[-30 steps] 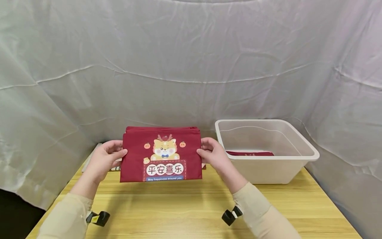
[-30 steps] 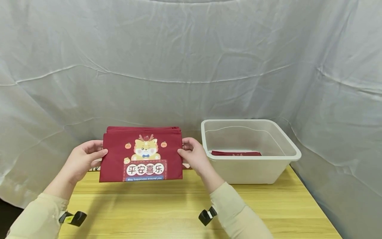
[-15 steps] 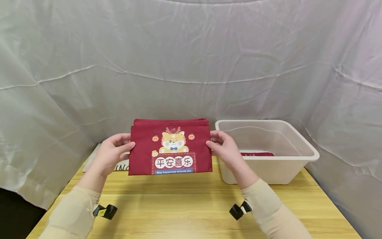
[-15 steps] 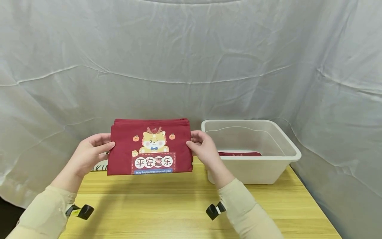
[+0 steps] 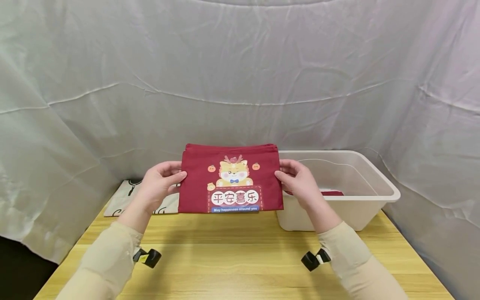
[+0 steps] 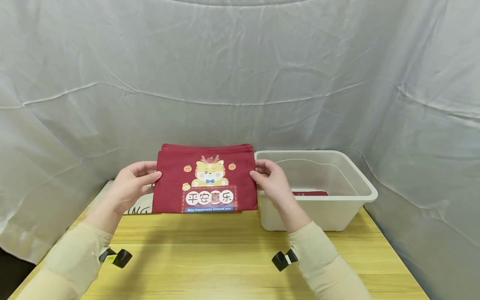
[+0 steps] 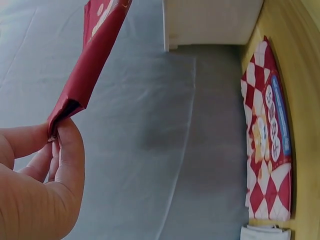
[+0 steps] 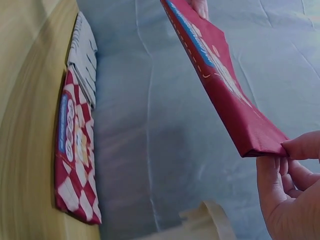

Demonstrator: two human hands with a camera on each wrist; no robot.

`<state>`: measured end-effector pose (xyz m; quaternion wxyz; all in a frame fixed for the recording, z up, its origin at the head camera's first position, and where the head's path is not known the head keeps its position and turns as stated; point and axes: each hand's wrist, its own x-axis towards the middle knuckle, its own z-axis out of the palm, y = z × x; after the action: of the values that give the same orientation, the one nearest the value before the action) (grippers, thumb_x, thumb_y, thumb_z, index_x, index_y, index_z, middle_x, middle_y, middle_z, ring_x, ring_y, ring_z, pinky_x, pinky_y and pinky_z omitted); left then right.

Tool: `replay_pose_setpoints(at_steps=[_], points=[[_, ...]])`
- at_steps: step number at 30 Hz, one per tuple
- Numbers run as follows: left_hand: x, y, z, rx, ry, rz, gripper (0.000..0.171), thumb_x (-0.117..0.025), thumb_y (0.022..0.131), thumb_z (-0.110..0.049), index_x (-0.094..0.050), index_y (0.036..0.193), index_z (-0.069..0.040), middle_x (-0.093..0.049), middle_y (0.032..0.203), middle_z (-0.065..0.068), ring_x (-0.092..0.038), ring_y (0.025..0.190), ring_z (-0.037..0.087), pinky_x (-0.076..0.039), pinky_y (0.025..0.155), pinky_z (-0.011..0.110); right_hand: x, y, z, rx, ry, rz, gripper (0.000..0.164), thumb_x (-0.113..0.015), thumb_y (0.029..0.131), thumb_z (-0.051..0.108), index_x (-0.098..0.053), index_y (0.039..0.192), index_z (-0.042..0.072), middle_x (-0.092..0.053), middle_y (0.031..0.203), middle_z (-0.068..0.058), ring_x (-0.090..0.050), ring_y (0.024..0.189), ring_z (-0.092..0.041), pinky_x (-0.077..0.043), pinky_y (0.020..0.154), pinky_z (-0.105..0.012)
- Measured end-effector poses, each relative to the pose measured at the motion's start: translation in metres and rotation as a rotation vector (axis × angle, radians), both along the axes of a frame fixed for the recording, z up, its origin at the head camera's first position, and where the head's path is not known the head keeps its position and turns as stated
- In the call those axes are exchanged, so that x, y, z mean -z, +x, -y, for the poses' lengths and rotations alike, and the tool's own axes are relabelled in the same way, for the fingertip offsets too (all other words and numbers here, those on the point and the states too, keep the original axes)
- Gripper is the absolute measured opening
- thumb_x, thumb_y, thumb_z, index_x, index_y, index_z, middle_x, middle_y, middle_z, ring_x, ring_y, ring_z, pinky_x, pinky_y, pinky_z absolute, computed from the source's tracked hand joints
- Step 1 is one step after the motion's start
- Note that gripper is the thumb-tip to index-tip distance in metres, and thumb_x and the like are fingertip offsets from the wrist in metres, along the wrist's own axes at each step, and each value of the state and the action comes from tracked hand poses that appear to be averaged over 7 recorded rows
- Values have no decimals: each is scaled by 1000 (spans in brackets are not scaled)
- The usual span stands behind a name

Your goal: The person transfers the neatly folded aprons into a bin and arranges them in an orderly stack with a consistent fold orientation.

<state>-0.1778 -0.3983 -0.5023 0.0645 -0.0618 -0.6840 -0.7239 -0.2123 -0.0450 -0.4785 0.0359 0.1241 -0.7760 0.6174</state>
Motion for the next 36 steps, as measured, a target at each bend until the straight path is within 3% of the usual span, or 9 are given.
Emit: replay_pose_setpoints(at_steps=[12, 24, 33, 36], points=[[-2, -18, -41, 35, 60, 43, 39, -60, 96, 0, -51, 133, 11, -61, 90, 1, -63, 73, 9, -57, 68, 26, -13, -4, -37, 36, 28, -12, 43, -58, 99, 6, -47, 136, -12, -57, 102, -8, -59, 85, -9, -57, 73, -24], [-7, -37, -98, 74, 149, 81, 35, -60, 95, 3, -56, 129, 10, -64, 94, 7, -66, 72, 13, -58, 68, 30, -24, -14, -86, 79, 59, 10, 51, -55, 101, 11, -38, 143, -12, -57, 96, 6, -58, 81, -3, -55, 70, -19], [-6, -53, -139, 88, 165, 113, 32, -61, 94, 4, -61, 126, 8, -67, 97, 12, -66, 72, 14, -58, 70, 32, -32, -27, -124, 132, 182, 8, 54, -53, 103, 18, -36, 144, -13, -55, 102, 7, -59, 81, 2, -54, 71, -18], [1, -58, -138, 109, 192, 95, 32, -61, 94, 4, -62, 125, 7, -67, 100, 14, -66, 74, 16, -59, 74, 35, -33, -26, -120, 181, 252, 0, 56, -52, 103, 23, -37, 146, -10, -54, 114, -6, -58, 80, 2, -55, 71, -18]])
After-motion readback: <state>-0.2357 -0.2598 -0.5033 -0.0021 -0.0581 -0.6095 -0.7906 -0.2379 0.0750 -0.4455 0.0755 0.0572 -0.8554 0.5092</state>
